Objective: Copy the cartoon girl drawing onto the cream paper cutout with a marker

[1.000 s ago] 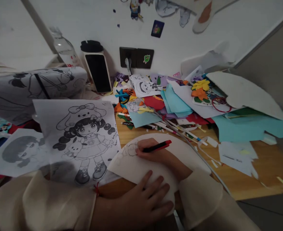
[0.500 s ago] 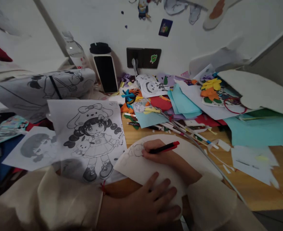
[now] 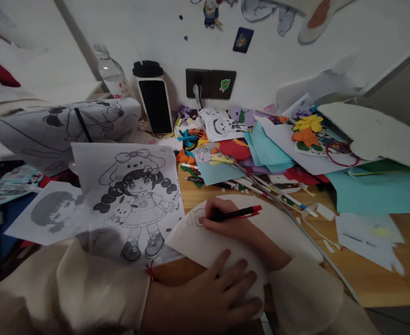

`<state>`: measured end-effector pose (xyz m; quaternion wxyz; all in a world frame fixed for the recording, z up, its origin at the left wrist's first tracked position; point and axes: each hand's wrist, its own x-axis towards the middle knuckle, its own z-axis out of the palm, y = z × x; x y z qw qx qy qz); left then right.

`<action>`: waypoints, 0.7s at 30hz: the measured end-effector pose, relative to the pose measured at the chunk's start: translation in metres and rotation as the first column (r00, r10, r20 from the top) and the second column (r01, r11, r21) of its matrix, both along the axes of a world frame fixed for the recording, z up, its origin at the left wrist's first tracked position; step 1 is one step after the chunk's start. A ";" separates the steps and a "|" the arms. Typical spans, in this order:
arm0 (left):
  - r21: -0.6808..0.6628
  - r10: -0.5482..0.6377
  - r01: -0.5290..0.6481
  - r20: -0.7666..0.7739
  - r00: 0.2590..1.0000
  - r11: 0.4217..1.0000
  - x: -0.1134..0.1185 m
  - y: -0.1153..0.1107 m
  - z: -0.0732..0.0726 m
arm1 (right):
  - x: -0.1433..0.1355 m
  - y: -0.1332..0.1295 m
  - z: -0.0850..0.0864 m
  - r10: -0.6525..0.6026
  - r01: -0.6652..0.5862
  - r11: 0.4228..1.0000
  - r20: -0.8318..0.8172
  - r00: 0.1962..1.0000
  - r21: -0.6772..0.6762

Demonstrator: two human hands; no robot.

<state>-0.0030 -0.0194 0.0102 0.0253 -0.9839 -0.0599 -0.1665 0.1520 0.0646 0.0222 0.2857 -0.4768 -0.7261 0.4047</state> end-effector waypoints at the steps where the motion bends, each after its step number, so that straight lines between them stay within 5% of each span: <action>1: -0.002 -0.001 0.001 -0.004 1.000 1.000 0.000 0.000 0.001 | -0.001 0.000 0.000 0.022 -0.022 1.000 -0.004 1.000 0.000; 7: -0.025 -0.003 0.002 -0.025 1.000 1.000 0.000 0.000 0.000 | 0.002 0.008 -0.009 0.173 -0.172 0.983 -0.008 0.985 0.057; 21: -0.035 -0.002 0.001 -0.016 1.000 0.999 0.003 -0.002 -0.006 | 0.000 0.007 -0.007 0.210 -0.210 0.975 0.007 0.978 0.071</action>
